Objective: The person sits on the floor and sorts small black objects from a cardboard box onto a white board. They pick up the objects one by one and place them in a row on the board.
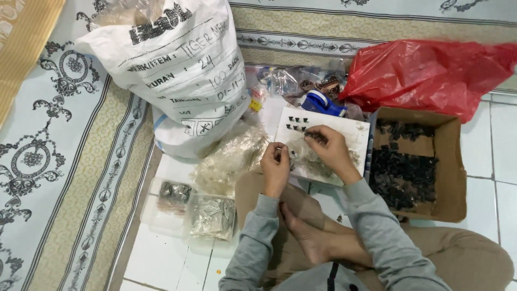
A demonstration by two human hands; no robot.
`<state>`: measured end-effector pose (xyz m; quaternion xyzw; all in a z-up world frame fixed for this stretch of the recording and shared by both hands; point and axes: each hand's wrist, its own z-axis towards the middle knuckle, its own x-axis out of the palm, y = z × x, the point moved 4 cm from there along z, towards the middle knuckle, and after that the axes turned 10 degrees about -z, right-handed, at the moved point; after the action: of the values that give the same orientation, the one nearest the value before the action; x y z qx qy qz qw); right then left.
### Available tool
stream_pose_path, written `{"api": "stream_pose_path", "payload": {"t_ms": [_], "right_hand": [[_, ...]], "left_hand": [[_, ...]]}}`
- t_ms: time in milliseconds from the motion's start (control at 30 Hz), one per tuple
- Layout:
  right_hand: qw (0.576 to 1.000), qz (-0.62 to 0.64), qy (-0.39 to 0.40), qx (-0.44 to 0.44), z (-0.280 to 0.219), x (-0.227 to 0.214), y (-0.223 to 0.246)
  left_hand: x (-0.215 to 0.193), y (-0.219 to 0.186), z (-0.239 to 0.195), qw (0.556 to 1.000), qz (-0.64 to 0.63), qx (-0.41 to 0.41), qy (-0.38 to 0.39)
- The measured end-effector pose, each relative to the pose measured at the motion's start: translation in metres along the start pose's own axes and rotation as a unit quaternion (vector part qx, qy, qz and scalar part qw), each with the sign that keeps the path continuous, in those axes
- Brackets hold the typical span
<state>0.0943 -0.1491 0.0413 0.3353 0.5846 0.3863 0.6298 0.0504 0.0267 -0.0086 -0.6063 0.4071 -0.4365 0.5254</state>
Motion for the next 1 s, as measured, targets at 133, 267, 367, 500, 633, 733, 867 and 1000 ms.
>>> {"api": "stream_pose_path", "payload": {"t_ms": [133, 267, 367, 500, 633, 733, 867, 1000], "right_hand": [[0.991, -0.103, 0.045, -0.073, -0.012, 0.016, 0.013], [0.969, -0.208, 0.113, -0.073, -0.015, 0.038, -0.004], [0.970, -0.203, 0.127, -0.048, -0.021, 0.035, 0.003], [0.983, -0.153, 0.074, -0.074, -0.025, 0.006, 0.033], [0.989, -0.110, -0.037, -0.087, -0.023, -0.020, 0.028], [0.987, -0.154, -0.026, -0.047, -0.011, -0.017, -0.020], [0.972, -0.217, 0.075, 0.051, 0.010, -0.001, -0.043], [0.950, -0.284, 0.124, 0.034, 0.051, 0.027, -0.060]], "left_hand": [[0.003, -0.010, -0.001, 1.000, 0.014, 0.004, 0.010], [0.004, -0.001, 0.000, 0.999, 0.024, 0.013, 0.034], [0.006, -0.013, -0.003, 0.998, 0.023, 0.011, 0.052], [0.008, -0.043, -0.006, 0.999, 0.015, 0.024, 0.040], [0.002, -0.029, -0.002, 0.999, 0.025, 0.039, 0.015], [-0.002, -0.008, -0.003, 0.998, 0.058, 0.015, 0.032], [-0.006, -0.015, -0.009, 0.998, 0.057, -0.004, 0.025], [-0.010, -0.006, -0.003, 0.999, 0.031, 0.001, 0.010]]}}
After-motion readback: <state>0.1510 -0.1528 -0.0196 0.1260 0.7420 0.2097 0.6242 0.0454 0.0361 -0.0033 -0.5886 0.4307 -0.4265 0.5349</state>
